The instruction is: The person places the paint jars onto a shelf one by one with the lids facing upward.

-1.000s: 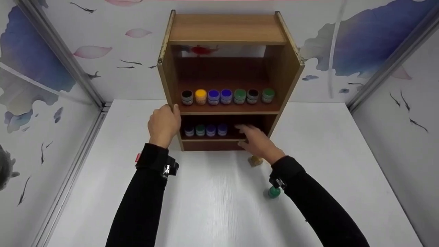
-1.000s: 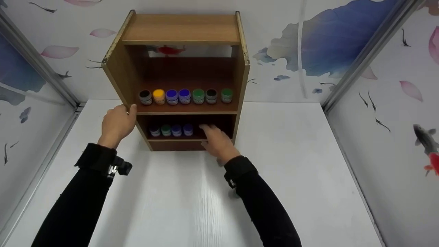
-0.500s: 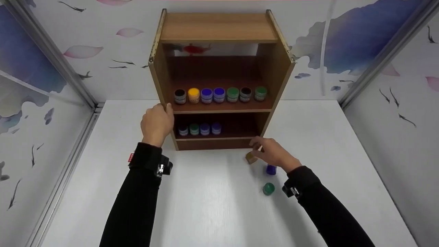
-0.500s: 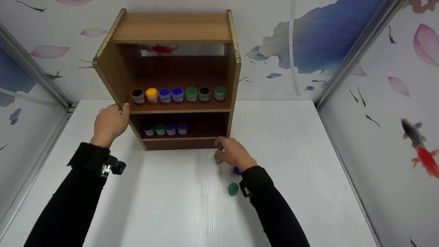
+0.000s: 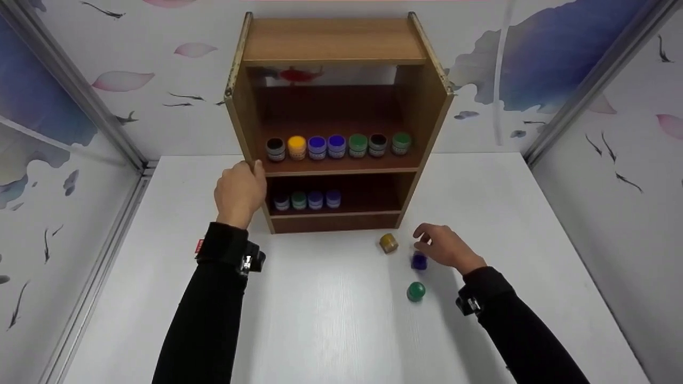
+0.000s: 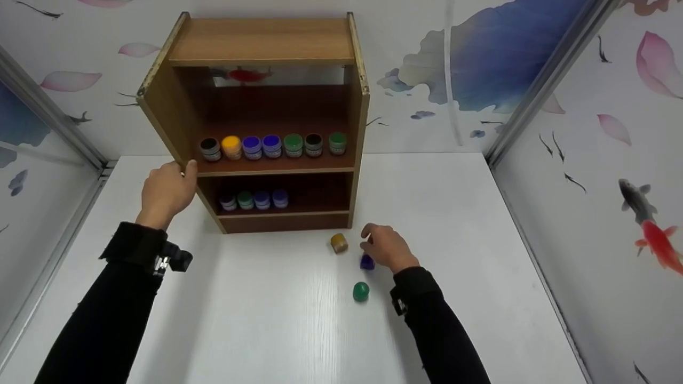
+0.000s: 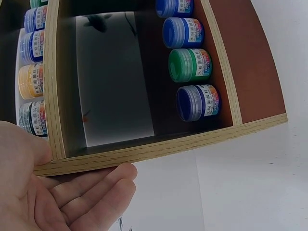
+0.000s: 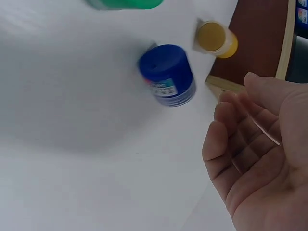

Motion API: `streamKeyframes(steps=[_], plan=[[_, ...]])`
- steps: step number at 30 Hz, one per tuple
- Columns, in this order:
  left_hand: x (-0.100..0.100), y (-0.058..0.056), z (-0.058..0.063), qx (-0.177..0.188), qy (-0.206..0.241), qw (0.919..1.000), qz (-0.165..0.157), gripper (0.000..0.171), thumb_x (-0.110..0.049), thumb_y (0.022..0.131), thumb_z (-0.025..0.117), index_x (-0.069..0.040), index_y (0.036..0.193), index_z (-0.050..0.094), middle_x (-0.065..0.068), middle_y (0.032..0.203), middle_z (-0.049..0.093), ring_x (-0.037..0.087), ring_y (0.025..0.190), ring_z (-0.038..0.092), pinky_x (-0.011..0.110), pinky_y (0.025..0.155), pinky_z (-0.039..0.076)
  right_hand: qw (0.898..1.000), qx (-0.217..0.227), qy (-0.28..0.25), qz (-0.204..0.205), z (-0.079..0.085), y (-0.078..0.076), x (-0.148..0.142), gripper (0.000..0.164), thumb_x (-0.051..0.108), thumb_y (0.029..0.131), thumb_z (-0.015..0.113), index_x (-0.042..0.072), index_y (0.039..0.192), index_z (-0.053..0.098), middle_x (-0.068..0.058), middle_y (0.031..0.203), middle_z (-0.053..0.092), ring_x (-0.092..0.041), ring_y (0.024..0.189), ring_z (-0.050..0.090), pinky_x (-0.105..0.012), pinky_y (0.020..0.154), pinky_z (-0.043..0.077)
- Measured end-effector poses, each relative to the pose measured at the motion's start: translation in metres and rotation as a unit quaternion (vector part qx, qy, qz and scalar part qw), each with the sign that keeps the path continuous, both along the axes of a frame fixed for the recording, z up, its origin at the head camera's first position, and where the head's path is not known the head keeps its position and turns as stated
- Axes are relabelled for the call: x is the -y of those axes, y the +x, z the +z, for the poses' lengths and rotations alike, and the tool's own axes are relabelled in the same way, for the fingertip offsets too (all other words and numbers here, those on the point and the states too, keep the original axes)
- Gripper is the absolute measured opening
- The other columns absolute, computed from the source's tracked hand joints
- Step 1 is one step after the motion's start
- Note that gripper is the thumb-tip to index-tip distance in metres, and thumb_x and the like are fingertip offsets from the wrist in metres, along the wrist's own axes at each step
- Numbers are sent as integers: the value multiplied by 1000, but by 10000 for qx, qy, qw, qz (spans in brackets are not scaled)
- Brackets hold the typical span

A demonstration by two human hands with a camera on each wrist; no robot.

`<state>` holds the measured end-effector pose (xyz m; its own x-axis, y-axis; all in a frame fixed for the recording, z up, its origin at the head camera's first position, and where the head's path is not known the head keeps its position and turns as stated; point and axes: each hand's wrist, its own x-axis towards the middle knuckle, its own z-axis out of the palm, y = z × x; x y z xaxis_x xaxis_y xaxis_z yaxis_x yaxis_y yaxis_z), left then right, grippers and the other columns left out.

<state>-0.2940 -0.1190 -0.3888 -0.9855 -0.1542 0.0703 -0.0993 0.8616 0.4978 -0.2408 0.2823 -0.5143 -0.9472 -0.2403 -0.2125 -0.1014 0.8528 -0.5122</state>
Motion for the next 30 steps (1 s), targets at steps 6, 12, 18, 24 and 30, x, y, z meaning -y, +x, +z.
streamKeyframes(steps=[6,12,18,24,30], plan=[[1,1,-1,-52,40,10000,17,54,-35,105,33,8,108,65,27,103,69,40,85,68,47,68,54,9997,155,146,-104,-10,3,-1,28,16,94,61,0,117,63,-15,103,68,-25,94,64,-44,84,52],[0,1,1,39,15,10000,29,55,-36,105,33,8,112,63,27,108,68,41,92,67,50,74,54,9990,298,258,-194,-14,2,6,27,18,95,61,3,118,64,-13,105,67,-22,92,62,-41,82,53],[-1,1,0,-25,4,10000,62,53,-37,104,34,7,107,64,26,103,69,39,88,68,49,71,54,9992,260,264,-177,-14,-1,18,27,18,95,62,4,118,64,-13,106,68,-22,93,64,-41,82,54],[0,-1,-2,-4,31,10000,46,54,-37,105,33,7,107,65,26,104,69,40,88,68,49,70,54,9988,202,315,-311,-16,-3,32,30,21,95,63,5,121,62,-13,109,69,-23,96,65,-43,86,53],[0,-1,-1,-9,51,10000,45,54,-37,104,33,7,108,65,26,104,69,39,87,68,48,70,54,9976,-157,496,-465,-21,-5,44,34,27,93,65,5,118,61,-13,110,67,-25,94,63,-43,81,53]])
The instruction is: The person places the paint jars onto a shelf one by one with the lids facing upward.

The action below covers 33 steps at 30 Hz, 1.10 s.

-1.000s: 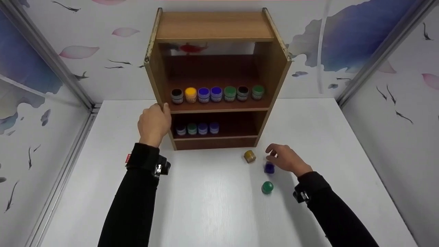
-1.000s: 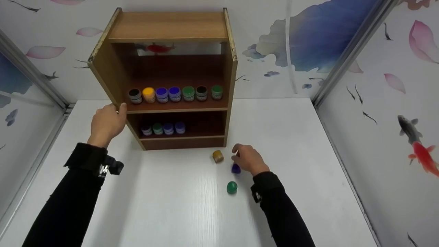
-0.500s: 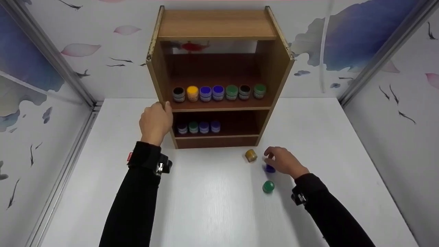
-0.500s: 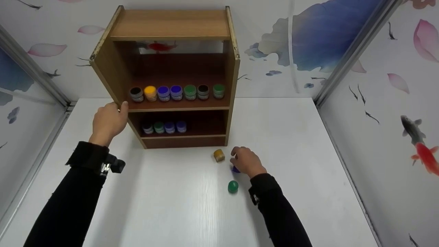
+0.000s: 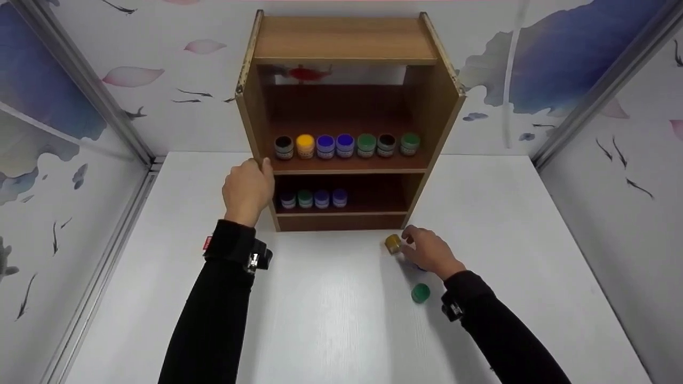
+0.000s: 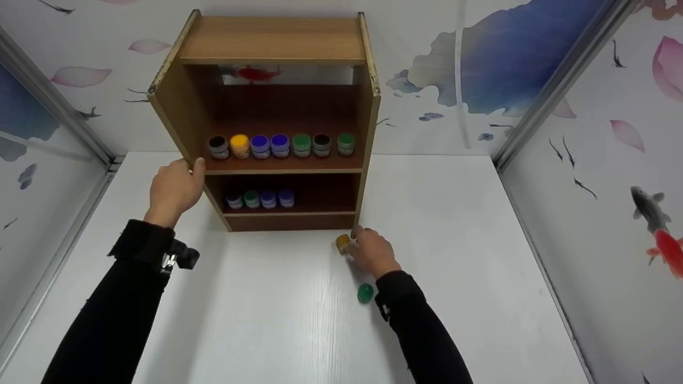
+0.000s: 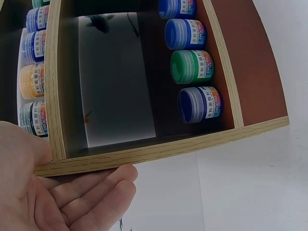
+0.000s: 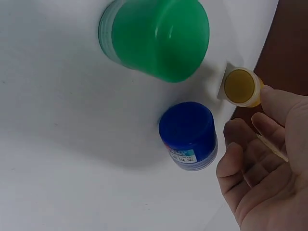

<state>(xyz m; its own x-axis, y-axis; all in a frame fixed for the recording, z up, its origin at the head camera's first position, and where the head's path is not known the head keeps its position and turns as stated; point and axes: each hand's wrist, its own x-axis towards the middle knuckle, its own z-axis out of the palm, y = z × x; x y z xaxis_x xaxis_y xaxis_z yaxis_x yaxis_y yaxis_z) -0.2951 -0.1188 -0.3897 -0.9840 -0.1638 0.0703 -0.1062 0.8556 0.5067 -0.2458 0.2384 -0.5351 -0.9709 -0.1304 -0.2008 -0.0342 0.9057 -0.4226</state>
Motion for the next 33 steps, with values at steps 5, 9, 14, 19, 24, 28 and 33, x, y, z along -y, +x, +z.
streamKeyframes(steps=[5,9,14,19,24,28,33], plan=[[-1,1,0,-78,-56,9999,-35,54,-37,105,34,7,106,66,26,101,70,39,84,69,48,68,55,9995,-196,184,-164,-3,1,10,36,31,93,64,3,115,58,-15,107,67,-27,90,65,-42,76,53],[-2,1,-1,-59,-76,10000,-25,55,-38,105,34,7,106,65,26,103,69,40,87,69,49,70,55,9988,-225,328,-271,-5,0,15,35,28,92,65,2,115,57,-15,104,68,-25,86,65,-41,74,54],[-2,0,-2,-42,-48,10000,16,54,-38,104,34,6,107,65,26,104,69,40,90,68,49,72,55,9988,-117,313,-359,-6,-2,21,35,28,92,66,2,113,57,-14,99,69,-22,81,64,-40,71,53],[-3,0,-1,-14,-8,10000,34,54,-38,104,34,5,106,66,24,103,69,39,87,68,48,70,54,9987,-110,235,-432,-6,-3,25,31,26,91,67,3,108,58,-13,93,69,-23,78,64,-37,67,52],[-3,0,1,-10,-1,10000,50,53,-38,104,34,5,103,66,23,100,70,37,84,69,46,68,54,9989,-55,213,-402,-7,-4,27,32,27,92,66,3,110,58,-13,93,69,-22,76,64,-36,65,51],[-2,-1,1,-30,-8,10000,55,53,-37,104,34,5,104,66,24,101,70,37,84,68,46,68,53,9993,68,146,-327,-7,-6,26,34,27,92,66,3,113,56,-14,95,69,-23,78,65,-38,68,52],[0,-1,0,-51,-72,9999,57,54,-38,104,34,6,108,65,24,104,70,38,87,69,47,70,54,9999,87,-59,-110,-10,-7,23,36,24,86,74,3,109,57,-13,96,67,-23,84,65,-38,75,53]])
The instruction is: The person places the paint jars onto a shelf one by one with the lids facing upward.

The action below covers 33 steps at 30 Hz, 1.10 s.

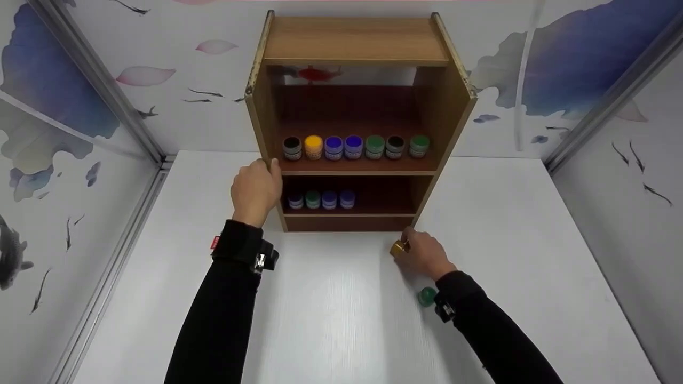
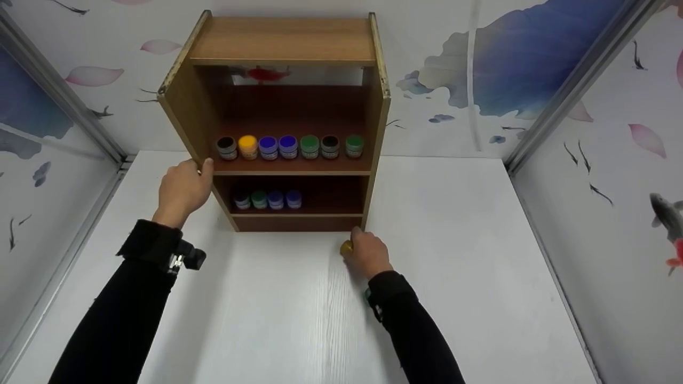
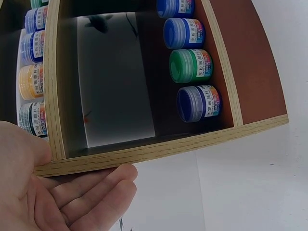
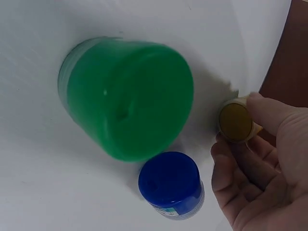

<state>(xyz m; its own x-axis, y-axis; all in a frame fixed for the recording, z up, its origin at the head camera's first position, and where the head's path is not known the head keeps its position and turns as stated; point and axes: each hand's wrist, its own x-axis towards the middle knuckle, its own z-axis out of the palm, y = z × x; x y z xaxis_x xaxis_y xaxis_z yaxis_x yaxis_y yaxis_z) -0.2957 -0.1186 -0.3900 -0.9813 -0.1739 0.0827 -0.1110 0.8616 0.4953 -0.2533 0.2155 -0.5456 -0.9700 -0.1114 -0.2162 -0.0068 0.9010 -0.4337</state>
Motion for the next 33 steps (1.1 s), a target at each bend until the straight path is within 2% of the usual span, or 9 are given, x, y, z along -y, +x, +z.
streamKeyframes(steps=[5,14,21,26,33], plan=[[1,0,-1,12,-61,10000,12,56,-39,104,33,7,110,65,25,104,70,39,89,69,48,71,55,9996,-98,-262,104,-1,0,-2,35,18,81,78,4,107,59,-11,96,64,-22,88,62,-37,78,53],[1,0,0,81,-56,10000,-3,56,-39,104,32,6,110,64,25,104,69,38,88,69,47,71,54,9984,-74,-531,189,-1,-2,-1,28,11,83,74,7,108,62,-11,102,60,-22,90,60,-37,80,53],[-2,-1,-1,63,19,10000,-1,54,-38,104,34,6,110,65,24,104,70,36,84,69,46,69,54,9982,-240,-406,367,-2,-3,4,23,10,84,72,6,106,69,-10,103,68,-22,92,60,-40,85,51],[-3,-1,-1,-3,51,10000,-2,54,-38,104,35,6,107,66,23,101,70,35,82,69,45,67,54,9979,-362,-266,460,-1,-4,7,25,10,82,74,5,106,67,-10,99,69,-22,88,62,-40,82,52],[0,0,-1,-5,15,10000,13,54,-38,104,34,6,104,66,24,100,70,38,85,69,47,68,55,9967,-308,-392,642,-1,-2,5,18,5,87,69,9,104,71,-8,107,69,-24,101,62,-44,91,50]])
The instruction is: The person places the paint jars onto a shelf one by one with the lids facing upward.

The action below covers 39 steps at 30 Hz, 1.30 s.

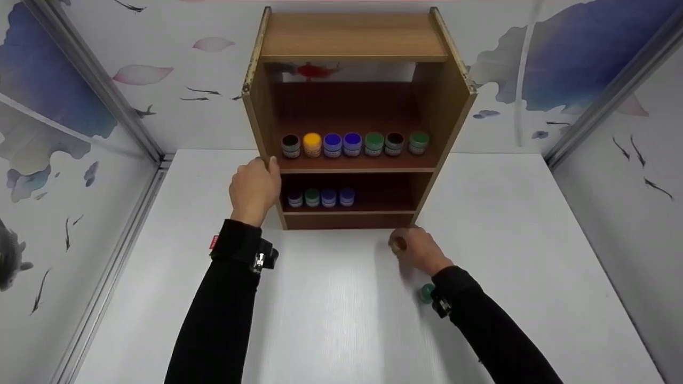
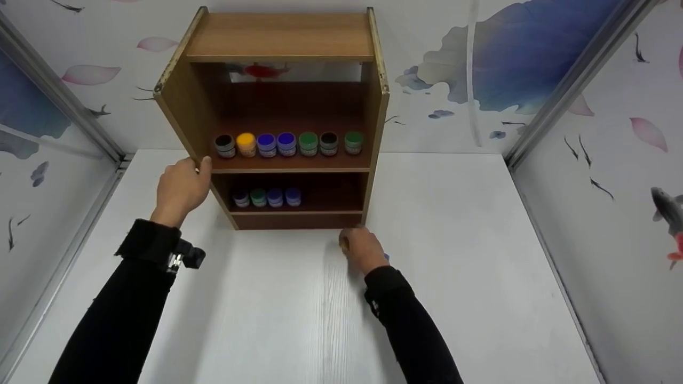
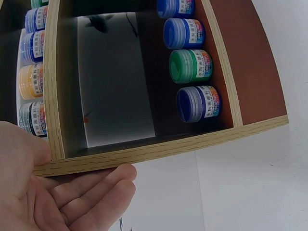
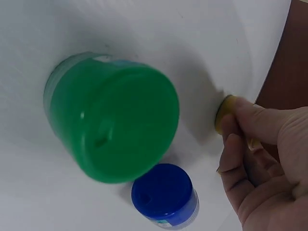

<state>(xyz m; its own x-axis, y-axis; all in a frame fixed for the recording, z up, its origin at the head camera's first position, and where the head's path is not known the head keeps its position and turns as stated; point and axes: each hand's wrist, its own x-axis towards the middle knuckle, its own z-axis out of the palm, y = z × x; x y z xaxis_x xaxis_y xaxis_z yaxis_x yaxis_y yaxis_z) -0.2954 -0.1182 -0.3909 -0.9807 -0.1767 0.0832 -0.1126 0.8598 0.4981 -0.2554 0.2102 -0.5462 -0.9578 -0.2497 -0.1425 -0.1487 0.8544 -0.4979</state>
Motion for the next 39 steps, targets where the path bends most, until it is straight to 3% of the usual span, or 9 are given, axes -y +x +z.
streamKeyframes(steps=[6,14,25,31,39], plan=[[1,0,0,48,19,10000,1,54,-38,105,33,6,106,65,23,100,69,37,84,69,46,68,54,9996,256,-93,-83,2,0,-3,16,12,89,69,12,105,72,-6,111,69,-25,109,61,-44,95,49],[1,-1,1,25,23,10000,-5,55,-38,105,33,6,106,65,24,102,70,38,86,69,47,69,55,9988,398,168,-210,6,-2,-6,29,13,88,71,5,114,64,-10,105,66,-22,95,60,-42,89,50],[3,1,-1,-45,1,10000,-10,54,-37,105,34,6,103,66,24,98,70,37,82,69,46,66,55,9990,301,327,80,9,-2,-9,25,2,88,67,12,111,72,-8,110,69,-27,110,60,-47,100,47],[2,0,-3,-16,8,10000,-11,54,-39,104,33,6,105,65,25,102,69,39,86,69,48,69,54,9993,176,287,163,8,-1,-10,17,7,90,68,13,104,73,-8,106,69,-29,109,60,-48,100,47],[2,0,-2,-41,7,10000,-36,55,-38,104,33,6,104,65,25,101,69,39,87,69,48,69,54,9982,169,577,84,10,-2,-13,29,10,91,66,5,119,64,-15,113,66,-30,108,62,-46,95,50]])
